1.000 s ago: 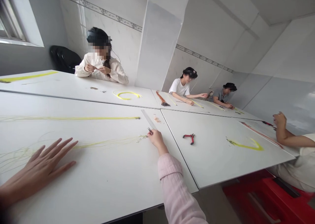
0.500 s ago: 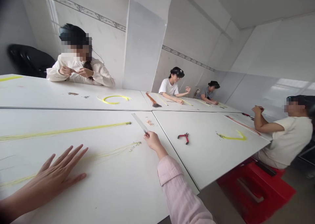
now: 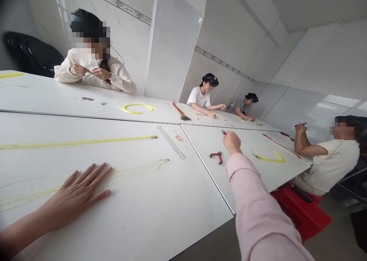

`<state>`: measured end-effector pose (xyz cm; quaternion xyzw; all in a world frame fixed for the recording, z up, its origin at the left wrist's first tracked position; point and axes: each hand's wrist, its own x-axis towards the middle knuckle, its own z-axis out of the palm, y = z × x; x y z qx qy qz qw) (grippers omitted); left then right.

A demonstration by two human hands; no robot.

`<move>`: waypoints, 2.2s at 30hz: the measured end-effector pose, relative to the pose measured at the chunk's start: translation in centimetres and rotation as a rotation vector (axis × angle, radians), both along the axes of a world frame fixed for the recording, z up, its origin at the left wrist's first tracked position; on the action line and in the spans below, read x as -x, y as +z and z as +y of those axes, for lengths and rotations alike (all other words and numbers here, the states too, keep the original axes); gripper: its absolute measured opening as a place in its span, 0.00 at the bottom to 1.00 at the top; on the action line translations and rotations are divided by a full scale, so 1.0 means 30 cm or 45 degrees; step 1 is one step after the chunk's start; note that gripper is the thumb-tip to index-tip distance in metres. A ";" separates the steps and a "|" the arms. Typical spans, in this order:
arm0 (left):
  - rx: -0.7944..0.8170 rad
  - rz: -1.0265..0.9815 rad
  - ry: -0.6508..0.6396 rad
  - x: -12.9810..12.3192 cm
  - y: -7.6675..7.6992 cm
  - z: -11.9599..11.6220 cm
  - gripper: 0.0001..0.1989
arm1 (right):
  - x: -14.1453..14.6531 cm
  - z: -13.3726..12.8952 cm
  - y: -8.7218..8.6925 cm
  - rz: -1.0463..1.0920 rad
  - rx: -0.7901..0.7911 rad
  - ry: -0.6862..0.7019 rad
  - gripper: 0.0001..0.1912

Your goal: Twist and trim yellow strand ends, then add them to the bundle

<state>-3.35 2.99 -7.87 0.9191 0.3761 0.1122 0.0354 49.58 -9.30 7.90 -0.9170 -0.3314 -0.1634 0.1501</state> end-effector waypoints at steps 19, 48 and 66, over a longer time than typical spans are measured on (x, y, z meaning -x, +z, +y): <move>0.235 -0.443 0.125 -0.060 0.154 -0.058 0.32 | 0.681 0.058 0.241 0.615 -0.820 1.177 0.08; 0.793 -0.980 0.300 -0.159 0.269 -0.180 0.11 | 1.049 0.105 -0.262 1.752 -0.387 1.288 0.12; 0.838 -0.917 0.297 -0.153 0.295 -0.186 0.11 | 1.044 0.101 -0.260 1.930 -0.229 1.270 0.11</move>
